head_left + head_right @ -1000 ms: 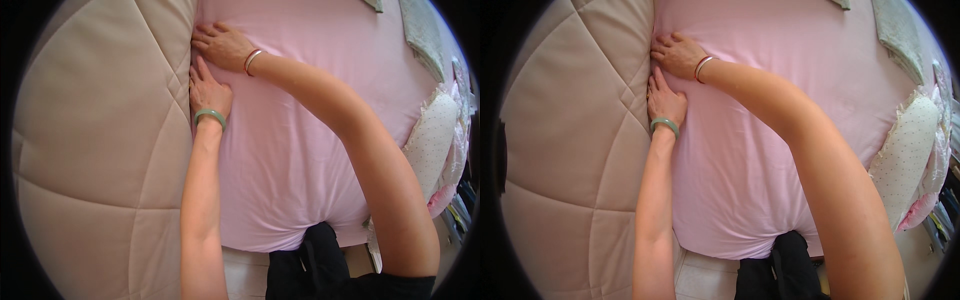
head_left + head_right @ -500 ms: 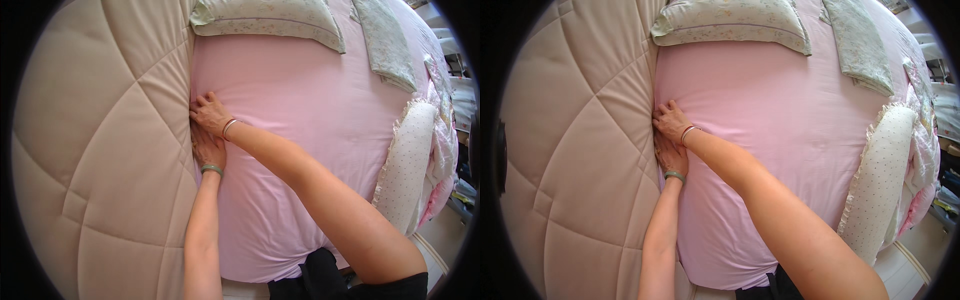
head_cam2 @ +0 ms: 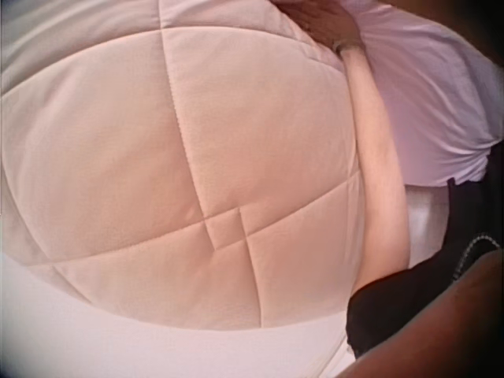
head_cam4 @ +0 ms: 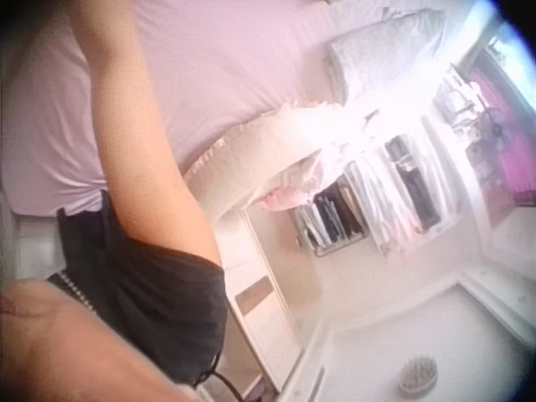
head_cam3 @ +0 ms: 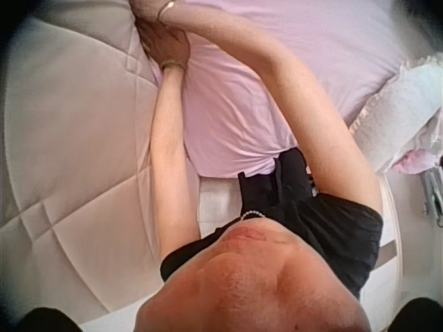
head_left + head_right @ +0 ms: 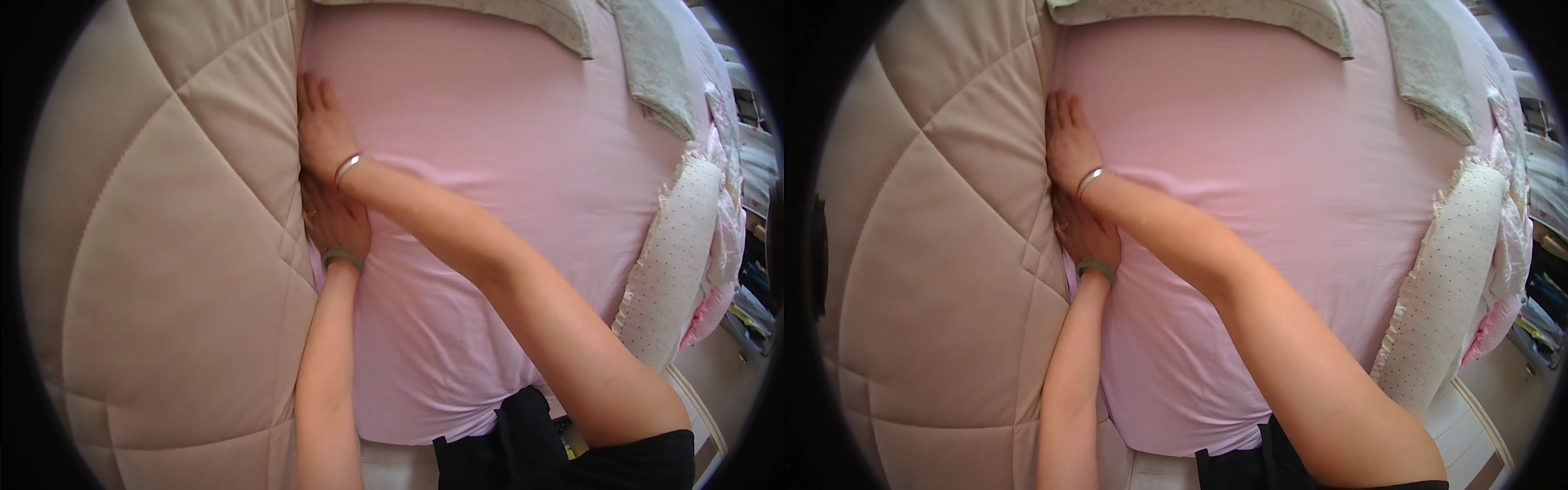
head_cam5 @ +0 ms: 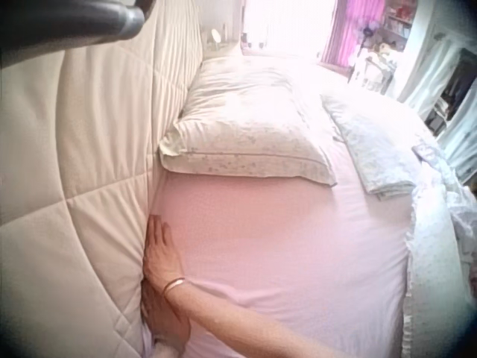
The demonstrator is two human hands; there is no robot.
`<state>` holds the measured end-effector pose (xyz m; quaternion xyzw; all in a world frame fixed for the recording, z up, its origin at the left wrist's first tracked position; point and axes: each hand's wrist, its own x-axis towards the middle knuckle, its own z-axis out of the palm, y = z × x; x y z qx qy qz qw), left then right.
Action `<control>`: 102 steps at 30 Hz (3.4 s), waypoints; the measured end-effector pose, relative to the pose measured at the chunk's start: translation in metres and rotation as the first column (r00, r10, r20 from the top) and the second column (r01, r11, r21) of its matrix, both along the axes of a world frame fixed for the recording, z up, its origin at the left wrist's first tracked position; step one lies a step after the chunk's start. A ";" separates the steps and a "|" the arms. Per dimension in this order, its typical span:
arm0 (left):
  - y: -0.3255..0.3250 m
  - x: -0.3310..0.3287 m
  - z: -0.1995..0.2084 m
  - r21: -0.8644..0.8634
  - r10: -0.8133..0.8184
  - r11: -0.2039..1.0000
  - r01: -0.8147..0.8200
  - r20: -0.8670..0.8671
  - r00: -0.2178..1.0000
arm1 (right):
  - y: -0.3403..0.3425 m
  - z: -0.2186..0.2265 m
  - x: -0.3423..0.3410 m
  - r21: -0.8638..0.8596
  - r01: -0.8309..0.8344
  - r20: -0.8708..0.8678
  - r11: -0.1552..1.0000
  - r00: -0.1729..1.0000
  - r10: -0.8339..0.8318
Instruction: The person folds a patterned blanket and a white t-shirt on a bed. They then place the folded t-shirt into a wardrobe drawer. Finally, the person smooths out a pink bedsheet and places a green package on the bed.
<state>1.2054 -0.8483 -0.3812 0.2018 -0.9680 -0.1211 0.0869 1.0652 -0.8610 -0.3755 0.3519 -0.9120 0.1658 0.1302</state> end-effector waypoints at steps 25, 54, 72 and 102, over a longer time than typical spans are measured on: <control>0.006 0.001 -0.001 -0.038 -0.018 0.999 0.015 -0.086 0.996 | 0.044 -0.006 -0.063 -0.054 -0.447 0.100 0.893 0.888 0.450; -0.044 -0.020 -0.073 -0.464 -0.145 0.880 0.102 -0.057 0.988 | 0.212 -0.009 0.187 -0.021 -0.279 0.160 0.960 0.947 0.278; 0.050 0.298 0.017 0.023 -0.036 0.999 0.037 -0.034 0.999 | 0.394 0.053 0.322 -0.073 -0.303 0.213 0.950 0.926 0.311; 0.141 0.582 0.034 0.035 0.294 0.952 -0.304 0.169 0.941 | 0.288 0.016 0.491 -0.095 -0.610 0.375 0.787 0.711 0.596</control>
